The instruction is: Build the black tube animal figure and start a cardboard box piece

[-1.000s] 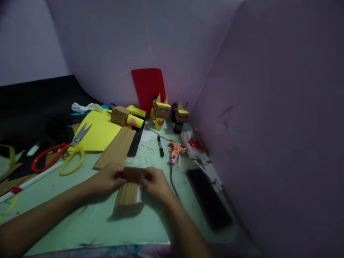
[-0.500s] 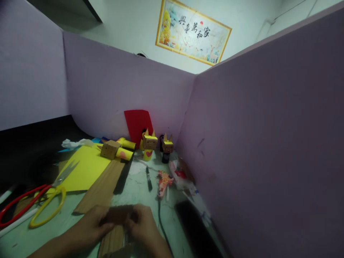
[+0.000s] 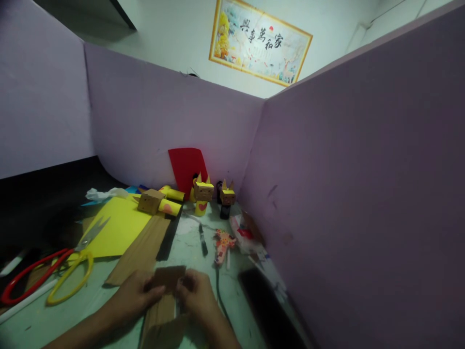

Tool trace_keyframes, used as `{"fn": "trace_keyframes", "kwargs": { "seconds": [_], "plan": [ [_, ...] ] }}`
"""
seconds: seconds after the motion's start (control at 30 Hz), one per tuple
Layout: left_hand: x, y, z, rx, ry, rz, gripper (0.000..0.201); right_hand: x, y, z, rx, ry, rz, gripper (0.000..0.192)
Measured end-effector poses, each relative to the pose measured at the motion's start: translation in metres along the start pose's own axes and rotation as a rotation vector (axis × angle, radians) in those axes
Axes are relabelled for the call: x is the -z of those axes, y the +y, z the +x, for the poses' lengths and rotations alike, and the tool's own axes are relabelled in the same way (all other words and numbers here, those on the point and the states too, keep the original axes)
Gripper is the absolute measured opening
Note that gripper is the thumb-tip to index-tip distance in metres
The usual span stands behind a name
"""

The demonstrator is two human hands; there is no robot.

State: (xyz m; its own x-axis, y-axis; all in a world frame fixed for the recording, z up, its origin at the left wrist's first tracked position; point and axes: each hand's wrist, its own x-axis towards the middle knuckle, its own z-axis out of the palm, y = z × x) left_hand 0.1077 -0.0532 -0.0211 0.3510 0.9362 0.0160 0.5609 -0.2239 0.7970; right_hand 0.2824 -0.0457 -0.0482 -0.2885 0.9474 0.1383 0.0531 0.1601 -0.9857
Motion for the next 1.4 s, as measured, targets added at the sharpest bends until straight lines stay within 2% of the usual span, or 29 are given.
{"fn": "trace_keyframes", "kwargs": {
  "seconds": [0.1,0.2,0.33,0.4,0.47,0.53,0.6,0.67,0.77,0.83,0.9,1.0,1.1,1.4],
  "plan": [
    [0.001,0.002,-0.001,0.005,0.006,0.002,0.033,0.001,-0.001,-0.001,-0.031,0.011,0.005,0.028],
    [0.003,0.006,0.0,0.011,0.023,-0.003,0.03,0.004,0.002,-0.003,-0.065,0.061,-0.019,0.022],
    [0.006,0.006,-0.003,0.046,0.174,-0.022,0.02,0.006,0.007,-0.003,-0.076,0.148,-0.081,0.014],
    [0.009,0.008,-0.011,0.069,0.182,-0.002,0.014,0.009,0.006,-0.004,-0.076,0.161,-0.112,0.016],
    [0.014,0.012,-0.022,0.041,0.073,0.018,0.012,0.013,0.002,-0.007,-0.071,0.204,-0.148,0.025],
    [0.017,0.018,-0.033,-0.065,-0.087,0.021,0.026,0.02,-0.006,-0.016,-0.053,0.294,-0.225,0.032],
    [0.017,0.024,-0.042,-0.181,-0.209,0.046,0.039,0.028,-0.016,-0.03,-0.013,0.342,-0.329,0.029],
    [0.012,0.027,-0.048,-0.241,-0.253,0.101,0.04,0.033,-0.026,-0.047,0.046,0.221,-0.373,0.027],
    [0.001,0.026,-0.049,-0.253,-0.208,0.188,0.021,0.034,-0.035,-0.069,0.138,-0.031,-0.416,0.038],
    [-0.006,0.022,-0.048,-0.271,-0.171,0.23,0.009,0.029,-0.035,-0.077,0.136,-0.108,-0.5,0.037],
    [-0.012,0.018,-0.048,-0.31,-0.137,0.251,0.009,0.023,-0.031,-0.08,0.124,-0.113,-0.59,0.023],
    [-0.015,0.013,-0.051,-0.406,-0.089,0.242,0.014,0.015,-0.026,-0.08,0.198,-0.093,-0.654,0.005],
    [-0.014,0.011,-0.055,-0.464,-0.065,0.245,0.018,0.013,-0.026,-0.083,0.282,-0.084,-0.672,0.006],
    [-0.016,0.009,-0.053,-0.533,-0.057,0.268,0.024,0.021,-0.013,-0.087,0.35,-0.155,-0.635,0.023]
  ]
}}
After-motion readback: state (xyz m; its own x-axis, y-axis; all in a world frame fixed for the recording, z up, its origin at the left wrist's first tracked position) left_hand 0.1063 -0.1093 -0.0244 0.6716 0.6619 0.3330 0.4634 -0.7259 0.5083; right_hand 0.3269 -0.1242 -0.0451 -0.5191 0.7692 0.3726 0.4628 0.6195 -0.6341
